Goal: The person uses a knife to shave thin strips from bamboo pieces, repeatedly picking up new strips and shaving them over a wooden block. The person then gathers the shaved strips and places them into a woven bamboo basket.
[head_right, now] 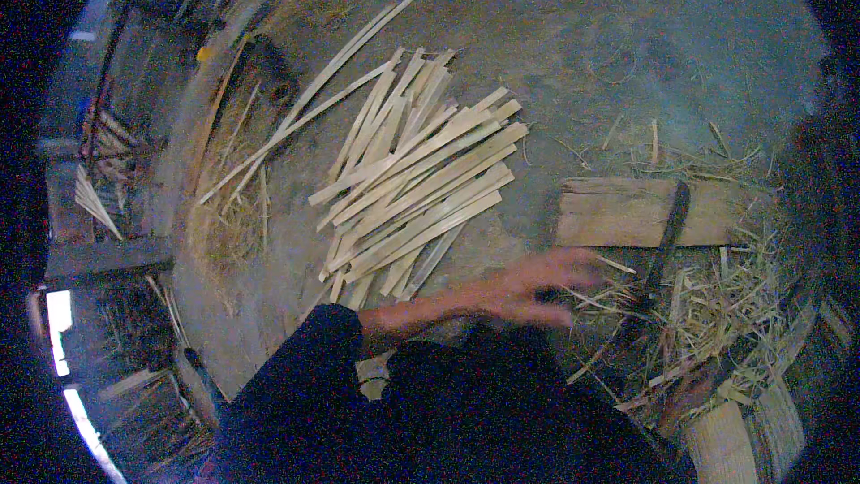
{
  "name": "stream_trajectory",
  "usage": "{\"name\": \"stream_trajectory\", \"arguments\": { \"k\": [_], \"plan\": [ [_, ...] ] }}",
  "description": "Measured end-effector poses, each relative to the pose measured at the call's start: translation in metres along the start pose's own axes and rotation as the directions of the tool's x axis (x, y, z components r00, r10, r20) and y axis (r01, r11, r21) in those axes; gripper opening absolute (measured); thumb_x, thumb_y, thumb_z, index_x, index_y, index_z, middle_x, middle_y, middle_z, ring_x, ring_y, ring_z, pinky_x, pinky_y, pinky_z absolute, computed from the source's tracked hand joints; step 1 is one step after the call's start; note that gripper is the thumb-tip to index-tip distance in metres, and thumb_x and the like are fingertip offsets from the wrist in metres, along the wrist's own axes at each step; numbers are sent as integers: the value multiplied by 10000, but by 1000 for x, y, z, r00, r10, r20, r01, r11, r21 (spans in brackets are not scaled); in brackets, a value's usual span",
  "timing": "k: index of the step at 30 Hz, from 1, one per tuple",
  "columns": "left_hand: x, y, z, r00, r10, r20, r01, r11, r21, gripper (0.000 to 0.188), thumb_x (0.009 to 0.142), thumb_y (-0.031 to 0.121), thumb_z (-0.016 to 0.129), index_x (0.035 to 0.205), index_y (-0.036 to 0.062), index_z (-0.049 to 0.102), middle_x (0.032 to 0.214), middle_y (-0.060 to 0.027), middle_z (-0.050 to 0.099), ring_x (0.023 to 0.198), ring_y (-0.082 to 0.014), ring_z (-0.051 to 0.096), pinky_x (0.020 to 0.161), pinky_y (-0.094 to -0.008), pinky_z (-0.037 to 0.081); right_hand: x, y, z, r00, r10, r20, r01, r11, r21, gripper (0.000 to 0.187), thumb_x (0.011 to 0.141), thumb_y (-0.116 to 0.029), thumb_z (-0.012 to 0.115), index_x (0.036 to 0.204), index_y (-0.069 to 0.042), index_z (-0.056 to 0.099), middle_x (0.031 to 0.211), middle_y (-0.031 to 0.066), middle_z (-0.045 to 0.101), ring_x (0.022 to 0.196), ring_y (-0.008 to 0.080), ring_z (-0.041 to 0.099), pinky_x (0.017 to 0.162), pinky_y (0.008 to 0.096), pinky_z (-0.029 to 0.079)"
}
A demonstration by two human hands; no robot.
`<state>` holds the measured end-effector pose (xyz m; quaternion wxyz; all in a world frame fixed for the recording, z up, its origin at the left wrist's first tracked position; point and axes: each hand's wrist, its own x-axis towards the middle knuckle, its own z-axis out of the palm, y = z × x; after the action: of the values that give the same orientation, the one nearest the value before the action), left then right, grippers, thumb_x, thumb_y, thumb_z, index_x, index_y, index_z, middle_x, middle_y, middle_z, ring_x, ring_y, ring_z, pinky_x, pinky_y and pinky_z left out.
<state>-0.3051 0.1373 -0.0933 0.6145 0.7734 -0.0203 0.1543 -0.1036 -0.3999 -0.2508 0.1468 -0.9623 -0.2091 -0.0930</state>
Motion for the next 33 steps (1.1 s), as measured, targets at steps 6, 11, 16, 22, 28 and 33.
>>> {"name": "stream_trajectory", "arguments": {
  "k": [6, 11, 16, 22, 28, 33],
  "plan": [
    [-90, -97, -130, 758, -76, -648, 630, 345, 696, 325, 722, 106, 702, 984, 75, 512, 977, -154, 514, 931, -345, 507, 775, -411, 427, 4, -6, -3, 999, 44, -8, -44, 999, 26, 525, 910, -275, 540, 1300, 57, 421, 1248, 228, 511, 1126, 376, 495, 973, 427, 385],
    [-124, -112, -164, 807, -169, -567, 591, 208, 779, 266, 740, 91, 671, 977, 73, 551, 936, -143, 541, 905, -341, 523, 744, -426, 429, -6, 4, -1, 995, 90, -40, -90, 996, -14, 510, 907, -260, 546, 1288, 59, 431, 1264, 228, 496, 1149, 371, 478, 989, 430, 370],
    [-134, -120, -177, 843, -143, -519, 533, 360, 766, 171, 785, 93, 603, 948, 51, 576, 877, -159, 562, 813, -325, 539, 726, -418, 447, -8, 40, 9, 995, 68, 79, -68, 998, -7, 545, 913, -330, 526, 1277, 65, 432, 1279, 235, 477, 1187, 366, 446, 1011, 432, 340],
    [-120, -102, -182, 369, -694, -618, 491, 711, -504, 206, 837, 104, 616, 1019, 10, 593, 856, -149, 596, 786, -273, 571, 715, -362, 462, -9, 1, -17, 999, -8, 52, 4, 996, 84, 535, 911, -300, 532, 1313, 33, 413, 1288, 224, 482, 1181, 379, 464, 1017, 418, 350],
    [-120, -40, -198, 690, -517, -507, 685, 692, 227, 296, 860, 115, 622, 1119, -21, 576, 1043, -103, 605, 957, -189, 572, 881, -309, 441, 4, -63, -16, 952, 304, 32, -305, 951, 52, 475, 907, -181, 504, 1349, -65, 371, 1199, 240, 537, 1107, 378, 527, 960, 408, 401],
    [-44, 7, -136, 738, -441, -510, 549, 832, 75, 352, 829, 161, 651, 1128, -5, 569, 1029, -82, 595, 974, -176, 533, 878, -292, 410, -4, -75, -38, 837, 543, 72, -548, 833, 75, 456, 891, -227, 519, 1310, -113, 381, 949, 215, 634, 856, 415, 612, 735, 472, 480]
  ]
}}
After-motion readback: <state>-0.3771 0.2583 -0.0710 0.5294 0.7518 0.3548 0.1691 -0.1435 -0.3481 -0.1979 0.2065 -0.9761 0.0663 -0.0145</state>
